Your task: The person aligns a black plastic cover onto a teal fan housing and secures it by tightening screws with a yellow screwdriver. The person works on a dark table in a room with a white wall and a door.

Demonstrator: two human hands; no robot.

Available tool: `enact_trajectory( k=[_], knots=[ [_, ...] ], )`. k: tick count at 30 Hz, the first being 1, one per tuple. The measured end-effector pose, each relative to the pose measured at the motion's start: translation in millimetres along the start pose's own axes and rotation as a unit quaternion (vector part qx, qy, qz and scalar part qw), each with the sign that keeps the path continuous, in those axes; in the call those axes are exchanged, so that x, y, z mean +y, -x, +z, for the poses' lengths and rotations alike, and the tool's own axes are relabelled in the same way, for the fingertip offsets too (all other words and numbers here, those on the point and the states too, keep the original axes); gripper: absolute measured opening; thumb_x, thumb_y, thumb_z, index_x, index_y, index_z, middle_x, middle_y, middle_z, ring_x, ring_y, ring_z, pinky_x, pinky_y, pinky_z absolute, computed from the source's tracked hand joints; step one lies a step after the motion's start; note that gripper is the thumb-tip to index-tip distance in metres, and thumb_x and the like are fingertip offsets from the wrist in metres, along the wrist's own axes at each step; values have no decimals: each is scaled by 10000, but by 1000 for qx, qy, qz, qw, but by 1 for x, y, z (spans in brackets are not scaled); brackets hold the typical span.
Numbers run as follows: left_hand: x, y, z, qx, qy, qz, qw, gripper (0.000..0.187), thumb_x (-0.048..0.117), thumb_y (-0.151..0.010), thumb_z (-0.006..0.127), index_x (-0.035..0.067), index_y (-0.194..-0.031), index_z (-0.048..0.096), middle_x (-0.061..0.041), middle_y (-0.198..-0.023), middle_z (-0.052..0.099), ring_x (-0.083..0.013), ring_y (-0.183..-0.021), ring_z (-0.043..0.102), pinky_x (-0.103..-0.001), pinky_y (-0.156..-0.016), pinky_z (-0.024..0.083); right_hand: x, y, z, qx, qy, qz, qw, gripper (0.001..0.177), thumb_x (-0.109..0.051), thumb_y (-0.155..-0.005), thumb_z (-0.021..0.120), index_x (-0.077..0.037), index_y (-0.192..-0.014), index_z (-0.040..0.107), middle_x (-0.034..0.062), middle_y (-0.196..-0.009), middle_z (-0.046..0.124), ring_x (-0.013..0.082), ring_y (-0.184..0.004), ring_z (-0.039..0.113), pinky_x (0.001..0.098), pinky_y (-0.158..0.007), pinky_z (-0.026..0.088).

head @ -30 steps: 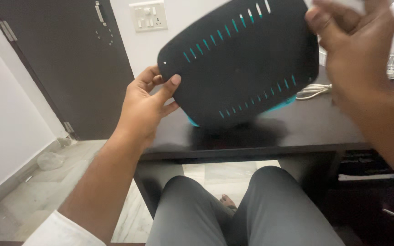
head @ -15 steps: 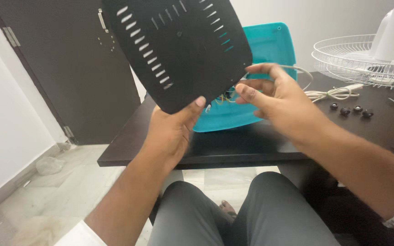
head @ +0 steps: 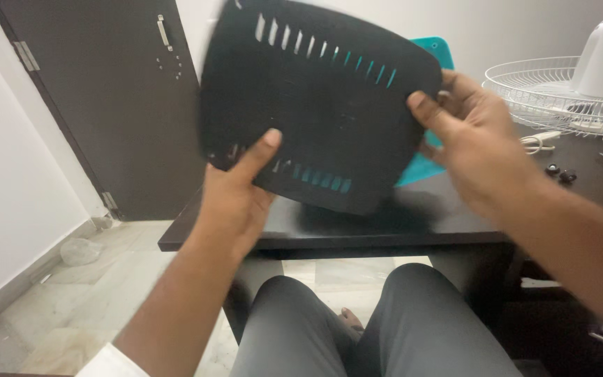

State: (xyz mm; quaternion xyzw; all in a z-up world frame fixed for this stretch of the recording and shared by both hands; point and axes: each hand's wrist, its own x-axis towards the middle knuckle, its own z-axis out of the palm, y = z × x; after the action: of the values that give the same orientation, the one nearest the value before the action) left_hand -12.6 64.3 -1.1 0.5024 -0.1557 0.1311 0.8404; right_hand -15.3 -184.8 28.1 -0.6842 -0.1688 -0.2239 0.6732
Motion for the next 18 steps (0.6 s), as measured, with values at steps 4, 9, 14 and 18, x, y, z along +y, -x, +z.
enact_trajectory(
  k=[4, 9, 14, 18],
  knots=[
    [15, 0, -14, -2, -48, 58, 997, 739, 148, -796, 790, 126, -1437, 423, -103, -1245, 648, -218, -1123, 669, -435, -903, 584, -12, -11, -17, 38, 14, -26, 999, 323, -205, -967, 619, -108, -1273, 583, 76, -1154, 713, 189, -1123, 674, 441, -963, 556],
    [12, -4, -13, -14, -191, 42, 981, 531, 141, -847, 735, 56, -1343, 564, -117, -1181, 666, -214, -1067, 717, -403, -823, 668, -15, -19, -33, 14, -36, -104, 994, 334, -153, -1034, 637, -18, -1319, 529, 165, -1203, 692, 216, -1152, 697, 392, -943, 594],
    [2, 1, -3, 15, -172, 52, 984, 444, 126, -874, 716, 6, -1274, 565, -120, -1183, 647, -215, -1052, 727, -385, -773, 661, -2, -14, -35, 6, 92, -230, 969, 490, -140, -1021, 622, 17, -1459, 468, 158, -1266, 647, 197, -1138, 672, 298, -915, 625],
    [-3, 5, 5, 104, -280, 72, 952, 329, 208, -889, 753, 15, -1152, 711, -104, -1024, 725, -174, -951, 757, -331, -703, 676, 10, -10, -38, 38, 239, -302, 922, 568, -106, -1025, 646, 28, -1533, 430, 218, -1343, 586, 251, -1088, 659, 315, -804, 629]
  ],
)
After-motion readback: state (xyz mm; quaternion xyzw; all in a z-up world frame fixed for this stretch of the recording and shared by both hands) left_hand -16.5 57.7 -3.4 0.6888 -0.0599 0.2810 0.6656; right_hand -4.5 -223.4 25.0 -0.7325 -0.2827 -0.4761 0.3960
